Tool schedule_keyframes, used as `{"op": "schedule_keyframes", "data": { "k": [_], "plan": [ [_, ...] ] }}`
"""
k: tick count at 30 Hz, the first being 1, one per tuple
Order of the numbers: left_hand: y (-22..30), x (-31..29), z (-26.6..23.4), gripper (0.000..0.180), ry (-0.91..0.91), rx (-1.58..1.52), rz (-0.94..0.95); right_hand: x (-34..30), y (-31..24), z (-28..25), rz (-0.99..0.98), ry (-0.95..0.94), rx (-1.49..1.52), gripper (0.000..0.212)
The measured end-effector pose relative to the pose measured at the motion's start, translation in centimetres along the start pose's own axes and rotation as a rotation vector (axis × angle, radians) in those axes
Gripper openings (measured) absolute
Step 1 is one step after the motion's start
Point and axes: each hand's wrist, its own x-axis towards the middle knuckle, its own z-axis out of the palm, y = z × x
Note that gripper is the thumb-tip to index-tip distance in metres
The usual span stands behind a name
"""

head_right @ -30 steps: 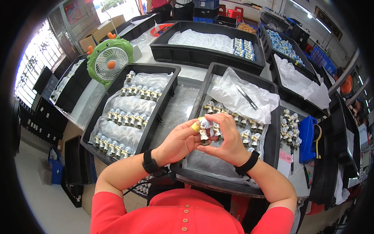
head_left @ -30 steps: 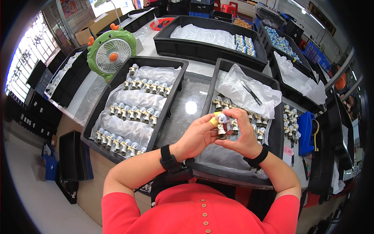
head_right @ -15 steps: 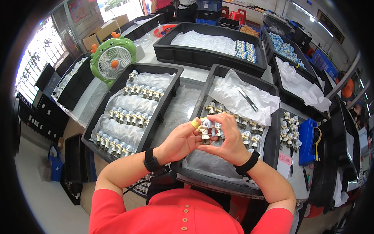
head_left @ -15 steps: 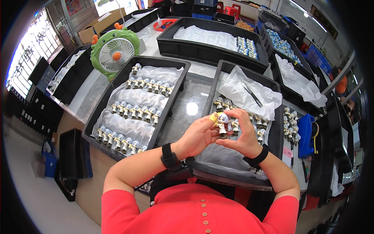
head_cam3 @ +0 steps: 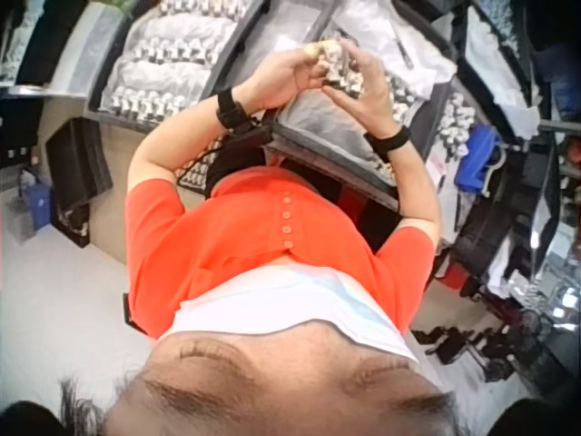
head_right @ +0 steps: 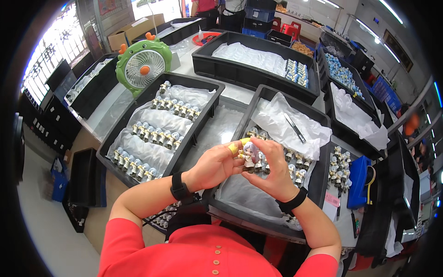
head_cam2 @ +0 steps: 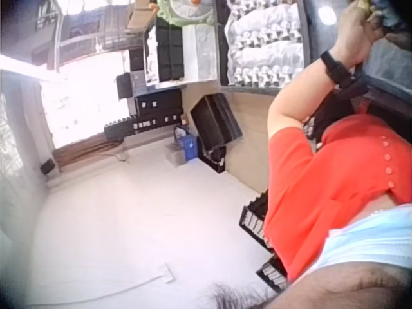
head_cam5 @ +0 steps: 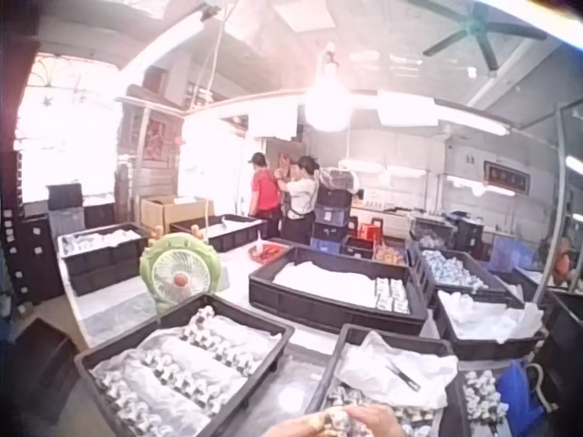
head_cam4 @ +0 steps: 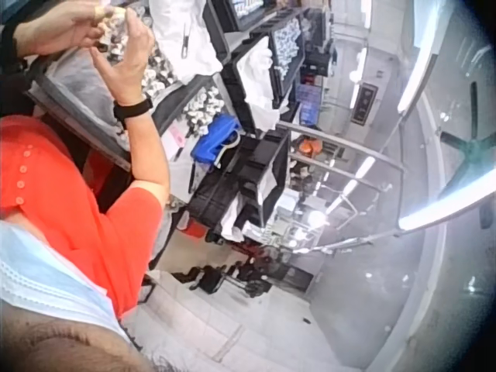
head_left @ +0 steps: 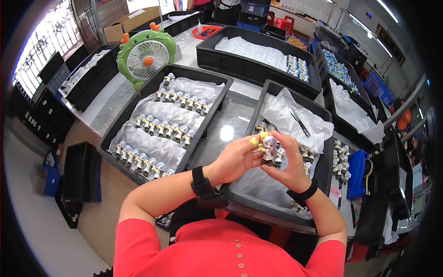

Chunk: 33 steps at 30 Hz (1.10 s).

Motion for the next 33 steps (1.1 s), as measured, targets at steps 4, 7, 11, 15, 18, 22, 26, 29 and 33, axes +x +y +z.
{"op": "schedule_keyframes", "data": {
  "k": [4, 7, 11, 15, 18, 22, 26, 29, 33],
  "plan": [
    [-0.6, 0.1, 0.0, 0.049, 0.046, 0.045, 0.010, -0.1, 0.4, -0.2, 0.007, -0.036, -0.166, 0.074],
    [-0.6, 0.0, 0.9, 0.054, 0.107, 0.087, 0.011, -0.3, 1.3, 0.1, 0.176, -0.043, 0.132, 0.072],
    [-0.3, 0.0, 1.0, 0.057, 0.087, 0.152, 0.004, -0.5, 2.1, 0.4, 0.268, -0.033, 0.380, 0.072],
    [-0.3, -0.1, 0.9, 0.052, 0.061, 0.328, 0.083, -0.4, 2.2, 1.0, 0.241, -0.006, 0.348, 0.071],
    [-1.1, -0.1, 1.1, 0.049, 0.124, 0.596, 0.220, -1.1, 1.8, 1.1, 0.161, 0.035, 0.018, 0.077],
    [-0.5, -0.8, 2.4, 0.044, 0.259, 0.884, 0.200, -1.6, 0.6, 1.1, -0.027, 0.025, -0.145, 0.084],
    [2.0, -1.2, 3.1, 0.042, 0.208, 0.729, 0.210, -1.8, 1.4, 1.2, 0.154, 0.040, 0.034, 0.086],
    [7.5, -3.0, 4.2, 0.043, 0.056, 0.668, 0.227, -1.5, 1.4, 0.5, 0.202, 0.115, 0.132, 0.084],
    [15.7, -8.6, 4.4, 0.045, 0.318, 1.129, 0.243, -1.1, 0.8, 0.4, 0.220, 0.138, 0.188, 0.078]
  ]
}}
